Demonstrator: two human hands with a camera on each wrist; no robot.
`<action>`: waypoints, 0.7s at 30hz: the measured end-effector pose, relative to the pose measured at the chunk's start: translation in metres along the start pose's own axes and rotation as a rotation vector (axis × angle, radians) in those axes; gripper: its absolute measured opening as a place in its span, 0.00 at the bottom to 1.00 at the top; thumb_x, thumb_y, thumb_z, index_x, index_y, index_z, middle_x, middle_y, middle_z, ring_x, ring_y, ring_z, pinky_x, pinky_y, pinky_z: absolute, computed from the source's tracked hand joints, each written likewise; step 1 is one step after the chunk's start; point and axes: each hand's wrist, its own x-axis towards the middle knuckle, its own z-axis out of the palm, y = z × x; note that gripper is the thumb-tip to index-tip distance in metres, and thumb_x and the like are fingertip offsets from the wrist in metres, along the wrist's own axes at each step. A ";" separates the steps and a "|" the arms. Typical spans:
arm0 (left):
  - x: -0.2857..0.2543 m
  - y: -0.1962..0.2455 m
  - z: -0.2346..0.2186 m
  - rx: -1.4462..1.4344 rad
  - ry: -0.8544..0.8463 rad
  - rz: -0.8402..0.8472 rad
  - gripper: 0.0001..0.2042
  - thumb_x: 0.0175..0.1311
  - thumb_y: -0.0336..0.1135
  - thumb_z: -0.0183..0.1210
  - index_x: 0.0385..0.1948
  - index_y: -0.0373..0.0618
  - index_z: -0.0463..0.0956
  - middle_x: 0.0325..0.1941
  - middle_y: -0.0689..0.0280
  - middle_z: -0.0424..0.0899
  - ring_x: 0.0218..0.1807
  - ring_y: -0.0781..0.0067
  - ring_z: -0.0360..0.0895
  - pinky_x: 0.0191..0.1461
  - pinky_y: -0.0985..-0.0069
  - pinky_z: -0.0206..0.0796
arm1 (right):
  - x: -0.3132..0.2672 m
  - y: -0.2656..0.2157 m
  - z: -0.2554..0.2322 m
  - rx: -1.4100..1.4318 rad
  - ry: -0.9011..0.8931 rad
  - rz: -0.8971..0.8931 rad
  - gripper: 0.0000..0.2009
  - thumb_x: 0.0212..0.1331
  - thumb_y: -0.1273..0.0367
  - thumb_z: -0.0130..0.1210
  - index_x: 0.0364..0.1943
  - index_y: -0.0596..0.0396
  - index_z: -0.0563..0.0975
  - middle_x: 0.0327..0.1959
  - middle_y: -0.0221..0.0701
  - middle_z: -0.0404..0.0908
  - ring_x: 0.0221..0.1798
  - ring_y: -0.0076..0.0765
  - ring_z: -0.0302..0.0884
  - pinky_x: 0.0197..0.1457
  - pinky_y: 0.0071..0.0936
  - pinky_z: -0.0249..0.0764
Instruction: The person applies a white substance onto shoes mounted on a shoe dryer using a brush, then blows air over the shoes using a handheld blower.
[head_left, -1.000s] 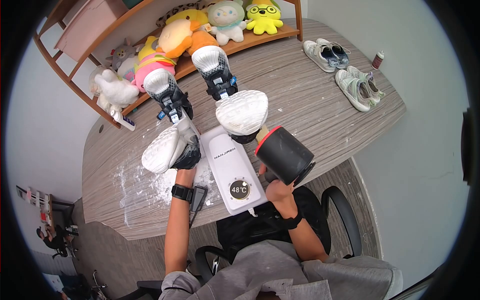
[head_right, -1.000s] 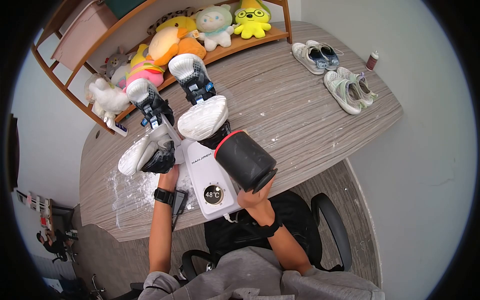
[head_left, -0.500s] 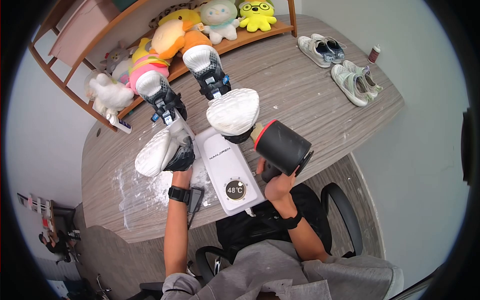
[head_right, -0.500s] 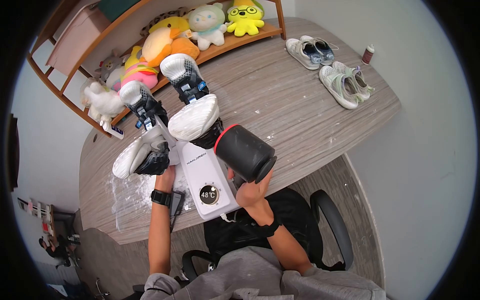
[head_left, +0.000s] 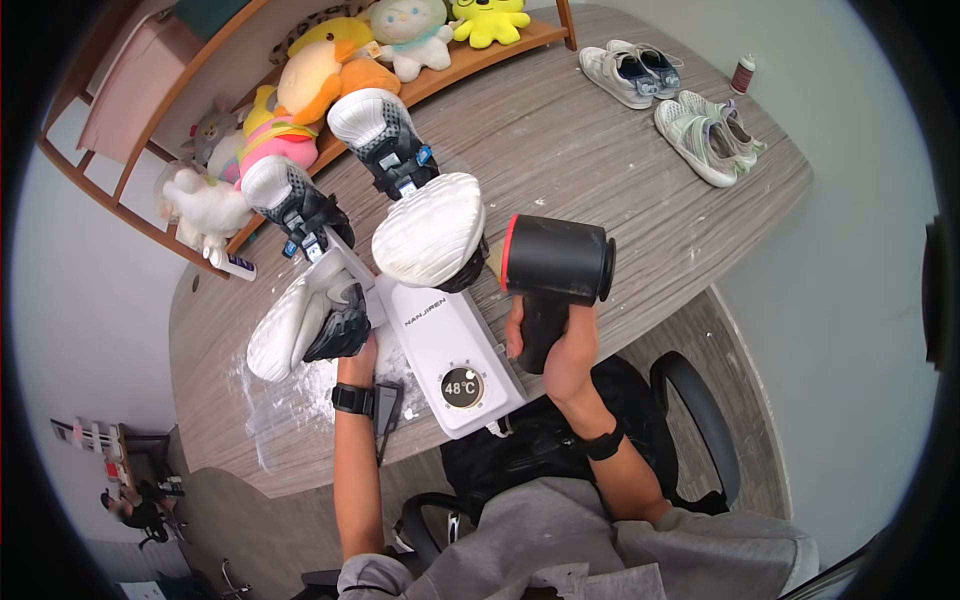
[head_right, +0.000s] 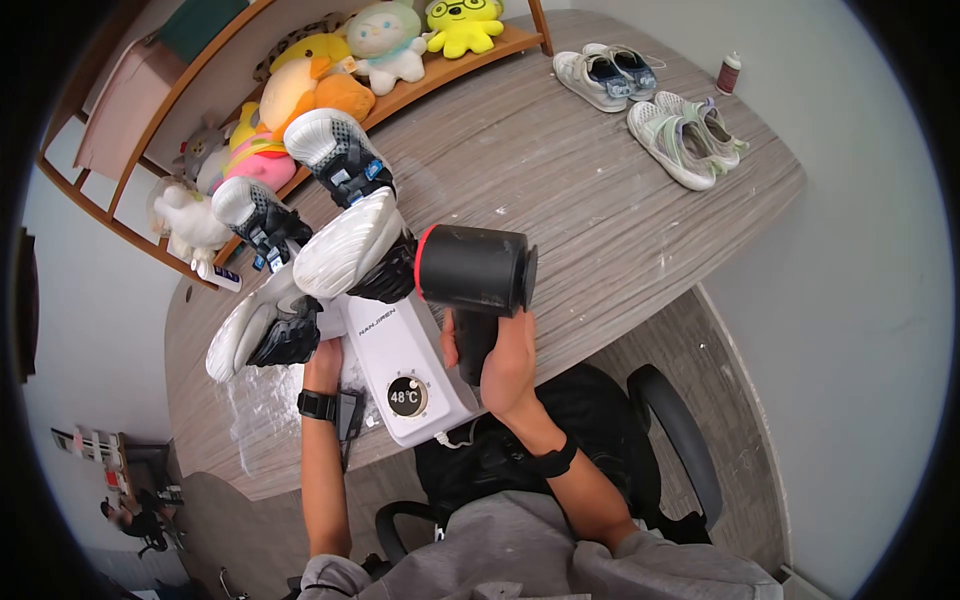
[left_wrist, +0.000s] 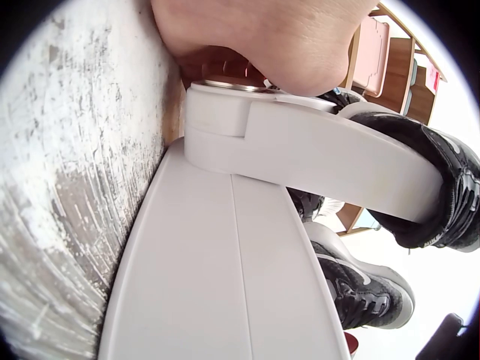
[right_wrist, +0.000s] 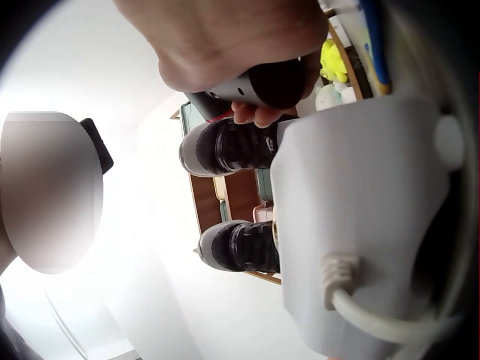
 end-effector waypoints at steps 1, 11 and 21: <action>0.000 -0.002 0.001 0.002 -0.006 0.007 0.14 0.72 0.30 0.50 0.54 0.37 0.76 0.53 0.48 0.83 0.55 0.47 0.78 0.60 0.58 0.69 | 0.001 0.000 -0.002 0.023 -0.035 0.036 0.26 0.75 0.54 0.30 0.37 0.64 0.73 0.22 0.36 0.73 0.20 0.28 0.69 0.27 0.25 0.66; 0.008 0.052 -0.038 -0.011 -0.317 -0.506 0.20 0.76 0.43 0.45 0.59 0.38 0.72 0.57 0.43 0.79 0.61 0.40 0.74 0.60 0.56 0.68 | 0.015 -0.013 -0.010 0.226 -0.086 0.237 0.26 0.76 0.54 0.27 0.38 0.63 0.72 0.25 0.35 0.73 0.19 0.29 0.70 0.26 0.26 0.70; 0.058 0.048 -0.020 0.034 -0.396 -0.378 0.20 0.76 0.42 0.45 0.59 0.38 0.72 0.57 0.44 0.80 0.61 0.41 0.75 0.60 0.56 0.68 | 0.036 -0.015 -0.014 0.293 -0.037 0.451 0.34 0.77 0.45 0.21 0.32 0.59 0.71 0.17 0.32 0.70 0.15 0.26 0.66 0.24 0.24 0.68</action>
